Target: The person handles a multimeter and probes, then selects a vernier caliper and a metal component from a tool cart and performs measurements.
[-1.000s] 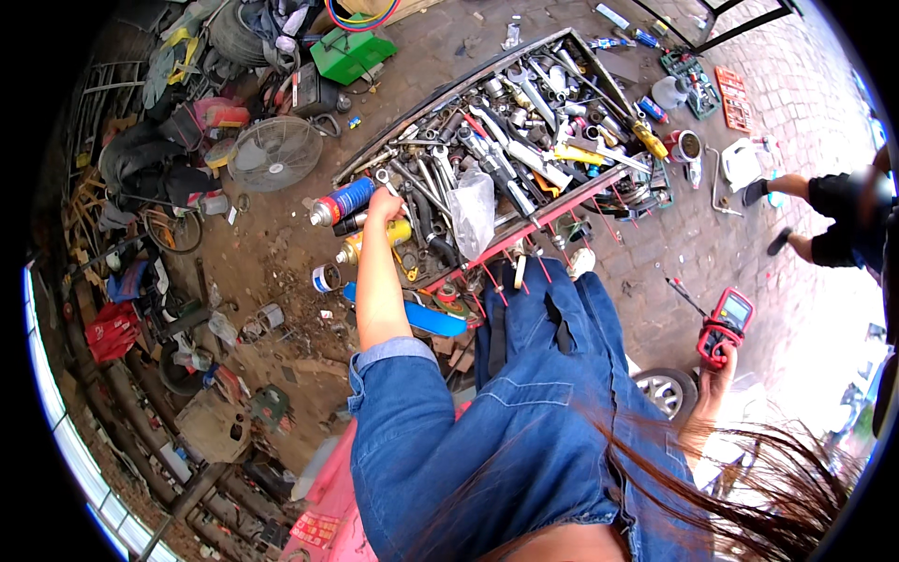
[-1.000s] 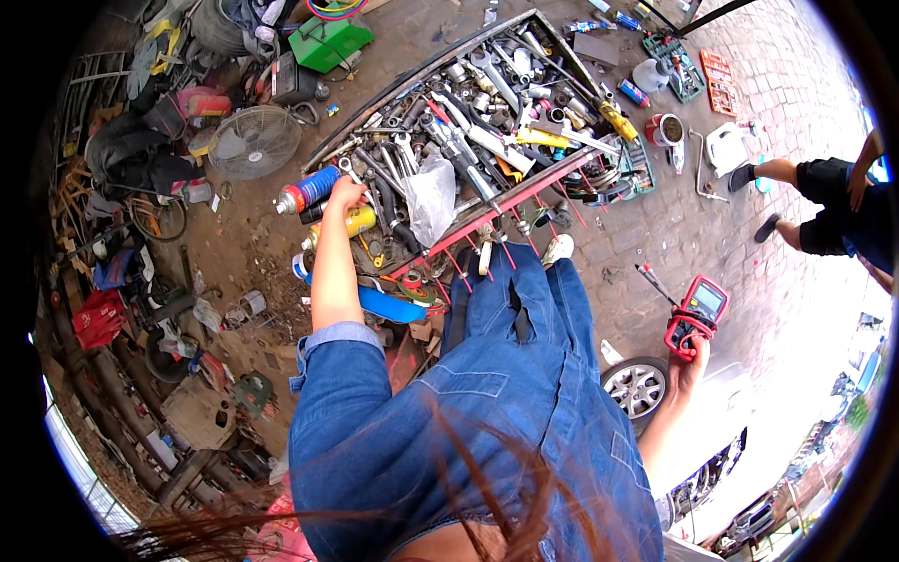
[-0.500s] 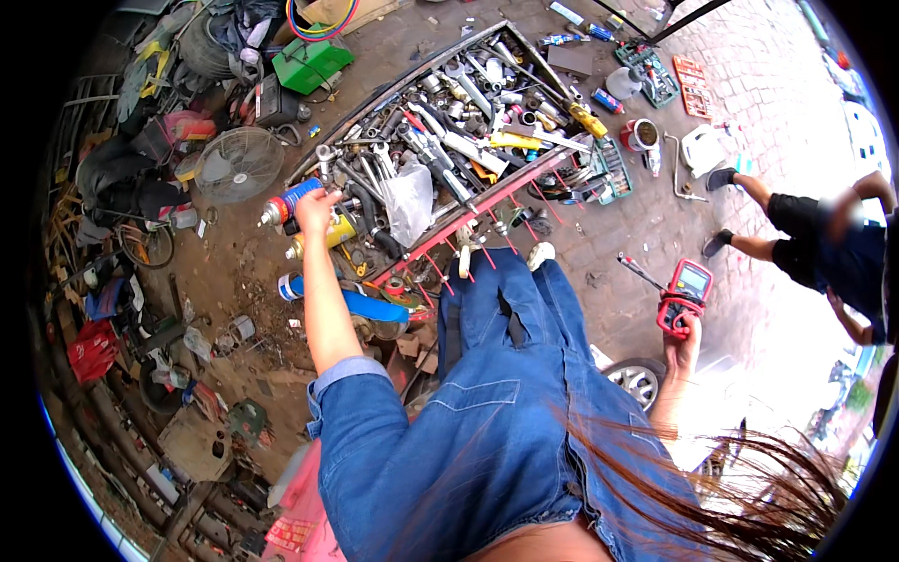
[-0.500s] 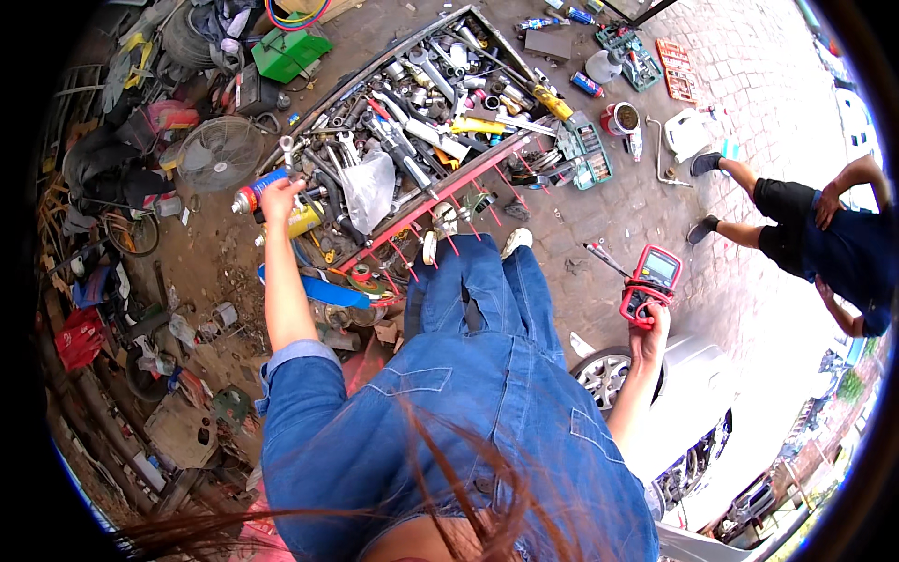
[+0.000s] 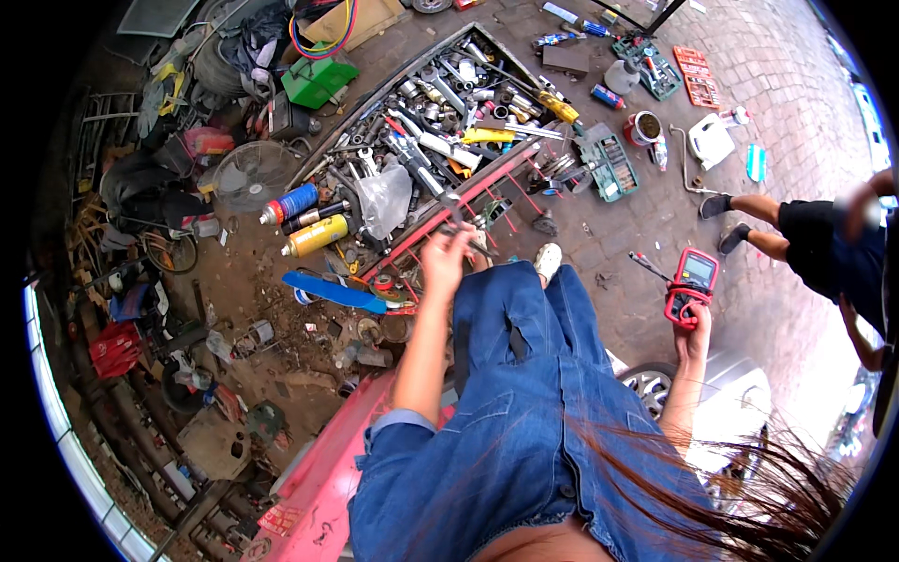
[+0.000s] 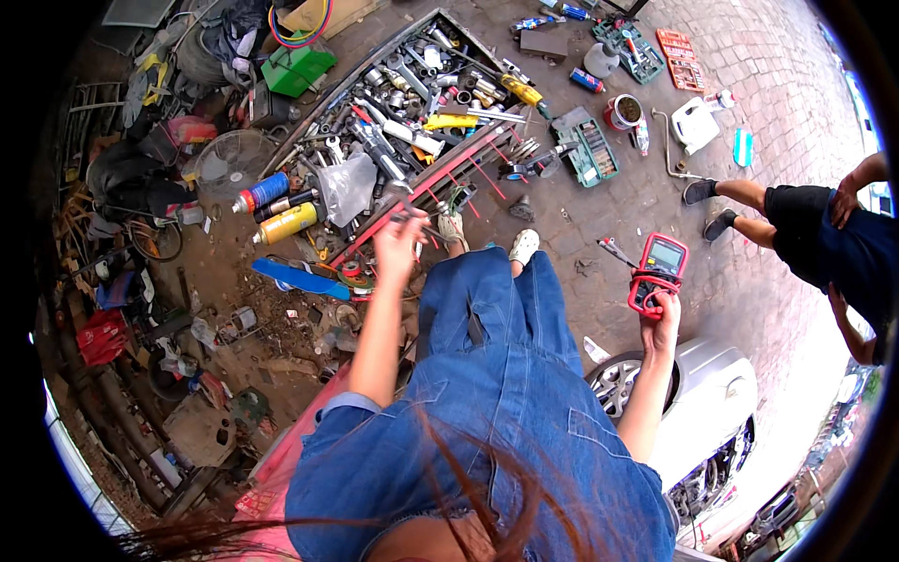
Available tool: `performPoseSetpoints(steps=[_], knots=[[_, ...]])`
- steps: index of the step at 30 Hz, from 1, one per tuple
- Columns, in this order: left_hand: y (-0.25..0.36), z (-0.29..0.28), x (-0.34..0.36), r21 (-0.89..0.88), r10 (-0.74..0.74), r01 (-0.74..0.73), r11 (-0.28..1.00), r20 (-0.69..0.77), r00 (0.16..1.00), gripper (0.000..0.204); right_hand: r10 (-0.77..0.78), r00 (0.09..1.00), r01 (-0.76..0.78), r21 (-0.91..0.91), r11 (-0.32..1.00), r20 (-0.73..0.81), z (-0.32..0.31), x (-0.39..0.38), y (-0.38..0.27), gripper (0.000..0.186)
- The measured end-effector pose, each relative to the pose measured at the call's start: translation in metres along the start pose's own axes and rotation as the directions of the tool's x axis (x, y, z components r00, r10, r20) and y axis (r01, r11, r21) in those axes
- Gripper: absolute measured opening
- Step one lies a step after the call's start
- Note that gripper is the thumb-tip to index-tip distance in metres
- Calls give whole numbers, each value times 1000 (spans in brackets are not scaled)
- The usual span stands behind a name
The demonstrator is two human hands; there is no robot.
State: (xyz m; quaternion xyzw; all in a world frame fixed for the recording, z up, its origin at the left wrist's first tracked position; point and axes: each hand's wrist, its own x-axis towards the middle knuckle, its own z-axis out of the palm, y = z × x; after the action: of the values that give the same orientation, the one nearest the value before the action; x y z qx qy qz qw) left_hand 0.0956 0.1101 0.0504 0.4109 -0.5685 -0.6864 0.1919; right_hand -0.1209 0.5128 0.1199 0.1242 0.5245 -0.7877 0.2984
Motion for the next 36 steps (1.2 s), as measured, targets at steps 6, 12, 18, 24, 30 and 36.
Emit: performPoseSetpoints(steps=[6,12,18,24,30,36], knots=[[-142,73,-41,-121,-121,105,987,-129,984,17,16,999,-15,-29,999,36,-36,8,-7,42],[-187,92,-43,-177,-194,152,973,-257,947,17,2,1000,-1,-44,999,13,-46,8,-7,41],[-199,84,-46,-169,-222,172,971,-351,910,26,1,1000,0,-16,1000,24,-63,2,-1,46],[-199,71,-58,-174,-138,57,983,-498,856,29,31,998,-30,-14,999,53,-68,10,0,47],[-192,46,-67,-179,-185,92,980,-617,765,29,47,996,-45,-22,999,77,-62,16,-3,45],[-199,-13,-85,119,29,85,989,-730,683,31,52,997,-48,-75,996,51,-54,22,-6,48]])
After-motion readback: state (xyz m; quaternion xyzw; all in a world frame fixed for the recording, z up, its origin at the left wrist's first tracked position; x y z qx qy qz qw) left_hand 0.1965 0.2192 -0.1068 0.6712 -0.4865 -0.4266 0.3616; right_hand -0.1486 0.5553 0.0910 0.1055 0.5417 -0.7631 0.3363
